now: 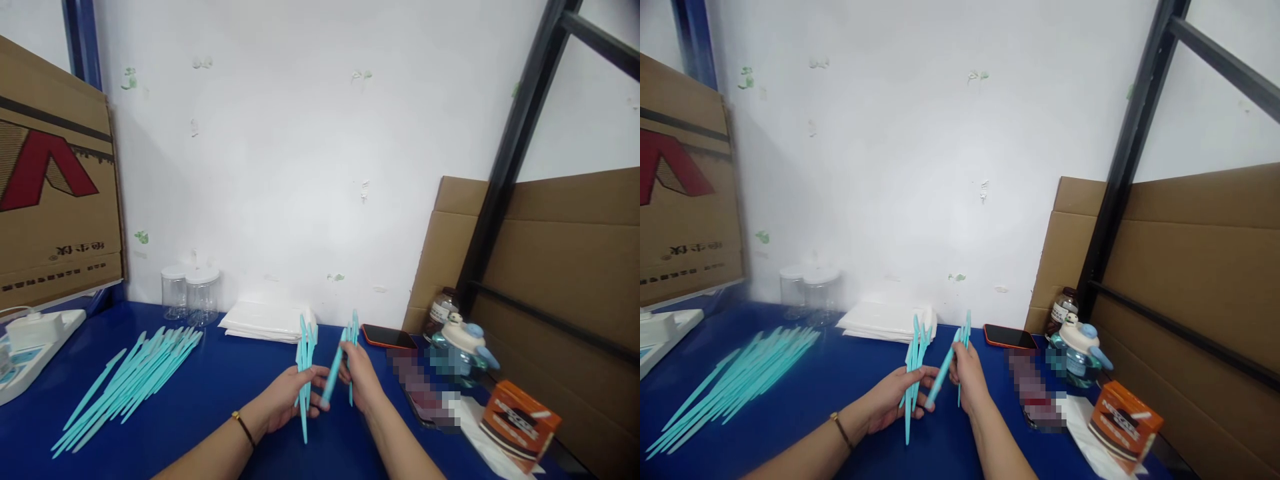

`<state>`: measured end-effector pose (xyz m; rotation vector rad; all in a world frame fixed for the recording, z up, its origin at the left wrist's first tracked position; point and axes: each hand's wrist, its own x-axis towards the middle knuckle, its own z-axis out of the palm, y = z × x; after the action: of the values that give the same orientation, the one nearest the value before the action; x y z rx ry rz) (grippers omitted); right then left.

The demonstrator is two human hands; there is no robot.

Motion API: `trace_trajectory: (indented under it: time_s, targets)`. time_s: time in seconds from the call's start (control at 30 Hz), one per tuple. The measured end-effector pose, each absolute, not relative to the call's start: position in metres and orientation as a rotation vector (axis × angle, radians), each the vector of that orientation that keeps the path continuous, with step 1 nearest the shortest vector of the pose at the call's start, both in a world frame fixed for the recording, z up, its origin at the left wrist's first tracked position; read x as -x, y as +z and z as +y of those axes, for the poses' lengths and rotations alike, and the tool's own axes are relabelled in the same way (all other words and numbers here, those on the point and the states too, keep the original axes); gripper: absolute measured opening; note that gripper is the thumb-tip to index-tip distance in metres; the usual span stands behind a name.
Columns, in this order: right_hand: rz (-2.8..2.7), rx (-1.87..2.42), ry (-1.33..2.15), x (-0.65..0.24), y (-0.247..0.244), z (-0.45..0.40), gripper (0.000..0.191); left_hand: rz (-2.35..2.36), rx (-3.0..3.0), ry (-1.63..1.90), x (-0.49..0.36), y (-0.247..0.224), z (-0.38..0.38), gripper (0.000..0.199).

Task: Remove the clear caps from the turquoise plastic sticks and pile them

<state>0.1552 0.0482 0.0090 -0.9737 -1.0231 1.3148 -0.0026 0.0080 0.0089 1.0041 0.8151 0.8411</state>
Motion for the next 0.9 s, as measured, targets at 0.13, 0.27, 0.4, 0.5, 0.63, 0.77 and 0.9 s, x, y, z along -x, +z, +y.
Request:
trace_trajectory:
  time_s: [0.13,0.27,0.4,0.5,0.63,0.77,0.9]
  targets:
    - [-0.968,0.956,1.372,-0.164,0.013,0.051,0.019,0.765,-1.060,0.758,0.005,0.012,0.006,0.041]
    - [-1.095,0.791,1.610,-0.156,0.016,0.041,0.030,0.630,-1.048,0.625,0.006,0.016,-0.001,0.037]
    - [-1.162,0.839,1.562,-0.147,0.015,0.036,0.043,0.591,-0.978,0.643,0.004,0.018,-0.003,0.040]
    - [-1.108,0.868,1.476,-0.147,0.013,0.039,0.045,0.649,-0.945,0.690,0.003,0.017,0.000,0.045]
    - [-1.010,0.846,1.416,-0.149,0.011,0.045,0.042,0.743,-0.954,0.740,0.002,0.014,0.004,0.046]
    - [-0.909,0.865,1.317,-0.151,0.010,0.050,0.040,0.775,-1.008,0.758,0.000,0.012,0.003,0.046]
    - [-0.768,0.855,1.258,-0.157,0.014,0.054,0.039,0.848,-1.048,0.794,0.000,0.012,0.003,0.051]
